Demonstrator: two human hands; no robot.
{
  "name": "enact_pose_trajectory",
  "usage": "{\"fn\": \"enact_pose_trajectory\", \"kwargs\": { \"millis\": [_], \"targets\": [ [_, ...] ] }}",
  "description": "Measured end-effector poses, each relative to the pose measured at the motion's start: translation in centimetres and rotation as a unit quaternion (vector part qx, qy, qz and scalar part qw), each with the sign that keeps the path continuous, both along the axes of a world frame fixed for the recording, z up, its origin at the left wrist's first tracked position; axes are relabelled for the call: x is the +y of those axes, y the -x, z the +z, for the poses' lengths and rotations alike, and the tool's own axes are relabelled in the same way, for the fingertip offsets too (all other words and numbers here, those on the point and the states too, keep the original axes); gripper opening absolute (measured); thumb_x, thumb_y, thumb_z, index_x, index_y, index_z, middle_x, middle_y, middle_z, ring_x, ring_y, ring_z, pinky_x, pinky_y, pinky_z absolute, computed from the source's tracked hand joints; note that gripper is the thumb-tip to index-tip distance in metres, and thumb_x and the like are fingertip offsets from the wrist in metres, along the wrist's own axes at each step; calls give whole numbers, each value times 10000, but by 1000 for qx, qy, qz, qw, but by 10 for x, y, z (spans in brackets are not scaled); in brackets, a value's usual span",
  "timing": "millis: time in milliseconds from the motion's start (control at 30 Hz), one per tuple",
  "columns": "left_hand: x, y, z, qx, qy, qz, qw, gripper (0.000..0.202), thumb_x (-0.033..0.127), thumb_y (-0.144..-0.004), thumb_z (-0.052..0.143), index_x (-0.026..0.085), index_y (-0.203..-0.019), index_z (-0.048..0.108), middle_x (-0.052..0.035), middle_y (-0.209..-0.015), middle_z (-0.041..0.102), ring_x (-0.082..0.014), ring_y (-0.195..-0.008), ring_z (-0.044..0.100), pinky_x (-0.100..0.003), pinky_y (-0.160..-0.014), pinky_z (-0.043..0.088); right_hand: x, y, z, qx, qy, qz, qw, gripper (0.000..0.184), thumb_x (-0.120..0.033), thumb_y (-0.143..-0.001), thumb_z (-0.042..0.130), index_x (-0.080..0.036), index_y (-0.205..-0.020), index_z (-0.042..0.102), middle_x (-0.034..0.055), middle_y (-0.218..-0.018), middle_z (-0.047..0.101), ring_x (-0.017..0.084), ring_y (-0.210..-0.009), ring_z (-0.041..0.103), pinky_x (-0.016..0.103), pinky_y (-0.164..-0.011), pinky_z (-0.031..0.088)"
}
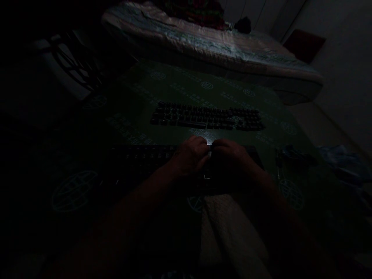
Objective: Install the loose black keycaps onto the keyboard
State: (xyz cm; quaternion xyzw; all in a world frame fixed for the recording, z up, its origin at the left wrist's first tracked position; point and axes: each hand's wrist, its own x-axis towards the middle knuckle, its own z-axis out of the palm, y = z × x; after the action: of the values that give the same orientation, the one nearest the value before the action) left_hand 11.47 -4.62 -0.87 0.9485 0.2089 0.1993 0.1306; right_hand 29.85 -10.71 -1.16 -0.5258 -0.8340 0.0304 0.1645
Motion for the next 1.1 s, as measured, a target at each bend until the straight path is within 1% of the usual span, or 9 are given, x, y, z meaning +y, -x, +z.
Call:
{"fn": "enact_pose_trajectory", "kwargs": {
  "millis": [133,233,467,567,733,933,1100],
  "targets": [
    [2,0,-4,-18,8,-15,1000,74,181,-822,522,135,-835,579,-99,-970,596,-220,-914,531,-368,-812,442,-1,-3,-1,21,-7,-3,1000,163,-119,-821,501,-159,-884,647,107,-999,610,208,-875,566,327,-753,460],
    [3,1,-5,-26,19,-23,999,81,177,-813,532,129,-862,575,-108,-1004,594,-224,-938,527,-369,-834,436,-3,-4,2,29,8,7,1000,149,-135,-828,511,-149,-890,646,113,-1005,607,211,-880,566,335,-763,459],
    [6,2,-4,-35,45,-33,998,46,180,-783,558,149,-817,559,-91,-983,598,-220,-930,533,-357,-829,432,-5,-2,6,46,22,10,999,136,-129,-816,535,-151,-887,648,108,-1011,607,206,-890,574,330,-771,466],
    [7,3,-4,-39,48,-40,997,73,184,-772,576,148,-834,565,-93,-995,599,-225,-942,535,-360,-839,434,-5,-3,6,51,26,13,998,130,-132,-814,541,-148,-886,648,113,-1015,609,206,-893,578,330,-773,466],
    [7,2,-7,-42,40,-26,998,75,187,-766,588,148,-826,564,-91,-986,603,-226,-939,540,-362,-835,440,-4,-4,5,55,32,11,998,142,-131,-816,532,-148,-891,651,115,-1025,610,211,-904,580,340,-783,469],
    [8,2,-8,-52,48,-39,997,87,182,-757,601,147,-835,588,-87,-994,607,-219,-936,546,-364,-835,445,-6,-3,7,78,28,17,996,149,-123,-824,522,-158,-885,654,109,-1034,610,204,-902,583,336,-782,475],
    [7,3,-6,-49,45,-32,997,86,177,-754,602,148,-835,599,-83,-983,611,-215,-913,549,-361,-819,447,-6,-4,7,80,33,21,996,156,-126,-820,523,-160,-886,661,112,-1030,617,214,-904,590,350,-779,480]
  ]
}}
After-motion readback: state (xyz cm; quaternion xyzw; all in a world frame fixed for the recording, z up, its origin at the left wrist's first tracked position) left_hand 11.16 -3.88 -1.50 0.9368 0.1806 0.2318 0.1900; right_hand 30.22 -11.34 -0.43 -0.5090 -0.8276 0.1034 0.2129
